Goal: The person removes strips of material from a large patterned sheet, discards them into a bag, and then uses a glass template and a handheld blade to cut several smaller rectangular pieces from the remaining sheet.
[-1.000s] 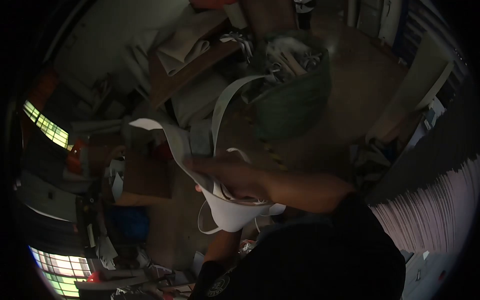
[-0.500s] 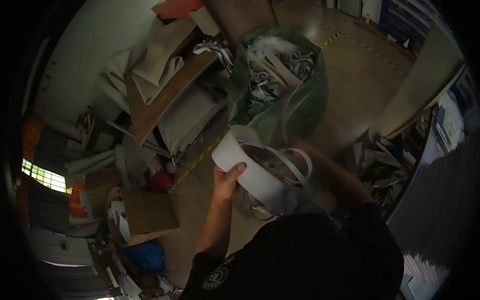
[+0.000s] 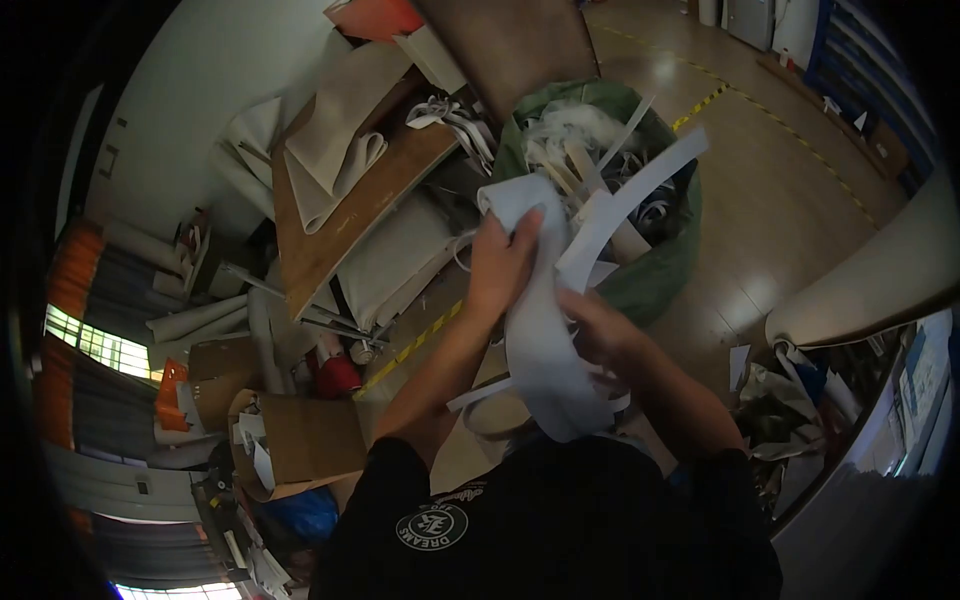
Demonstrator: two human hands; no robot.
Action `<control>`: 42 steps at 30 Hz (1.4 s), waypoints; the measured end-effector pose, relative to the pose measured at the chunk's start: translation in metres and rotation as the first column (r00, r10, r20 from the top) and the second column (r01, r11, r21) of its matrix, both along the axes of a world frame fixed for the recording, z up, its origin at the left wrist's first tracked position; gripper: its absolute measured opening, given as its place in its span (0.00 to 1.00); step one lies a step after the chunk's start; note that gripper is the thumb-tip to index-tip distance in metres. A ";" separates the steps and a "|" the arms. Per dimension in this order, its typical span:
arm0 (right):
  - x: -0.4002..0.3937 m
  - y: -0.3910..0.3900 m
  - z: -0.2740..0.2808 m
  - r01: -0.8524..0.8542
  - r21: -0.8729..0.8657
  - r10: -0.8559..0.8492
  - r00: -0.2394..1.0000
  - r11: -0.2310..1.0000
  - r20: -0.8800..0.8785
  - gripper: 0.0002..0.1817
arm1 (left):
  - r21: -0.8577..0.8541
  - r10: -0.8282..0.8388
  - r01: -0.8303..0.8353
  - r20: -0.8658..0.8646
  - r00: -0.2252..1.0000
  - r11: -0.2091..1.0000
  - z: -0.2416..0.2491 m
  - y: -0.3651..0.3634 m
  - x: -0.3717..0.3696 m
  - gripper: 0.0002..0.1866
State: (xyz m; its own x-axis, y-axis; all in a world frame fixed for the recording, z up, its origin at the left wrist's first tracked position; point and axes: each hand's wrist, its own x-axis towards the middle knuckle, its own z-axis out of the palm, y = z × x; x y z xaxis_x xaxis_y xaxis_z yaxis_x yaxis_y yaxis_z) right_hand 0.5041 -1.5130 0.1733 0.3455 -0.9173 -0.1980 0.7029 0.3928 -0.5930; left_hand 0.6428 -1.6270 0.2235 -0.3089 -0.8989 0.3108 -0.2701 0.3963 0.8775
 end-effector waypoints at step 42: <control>-0.205 -0.391 -0.087 -0.183 -0.577 -0.604 -0.207 0.796 -0.769 0.22 | 0.465 0.577 -0.761 0.498 0.647 0.452 -0.317 -0.034 0.148 0.20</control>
State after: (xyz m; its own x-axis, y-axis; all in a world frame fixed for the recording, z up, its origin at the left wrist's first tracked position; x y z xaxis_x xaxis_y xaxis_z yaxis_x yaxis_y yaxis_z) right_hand 0.2993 -1.9042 0.0867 -0.0942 -0.9436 0.3175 -0.7871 -0.1247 -0.6041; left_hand 0.7909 -1.6612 -0.0930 0.4976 -0.7961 -0.3443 -0.4389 -0.5735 0.6917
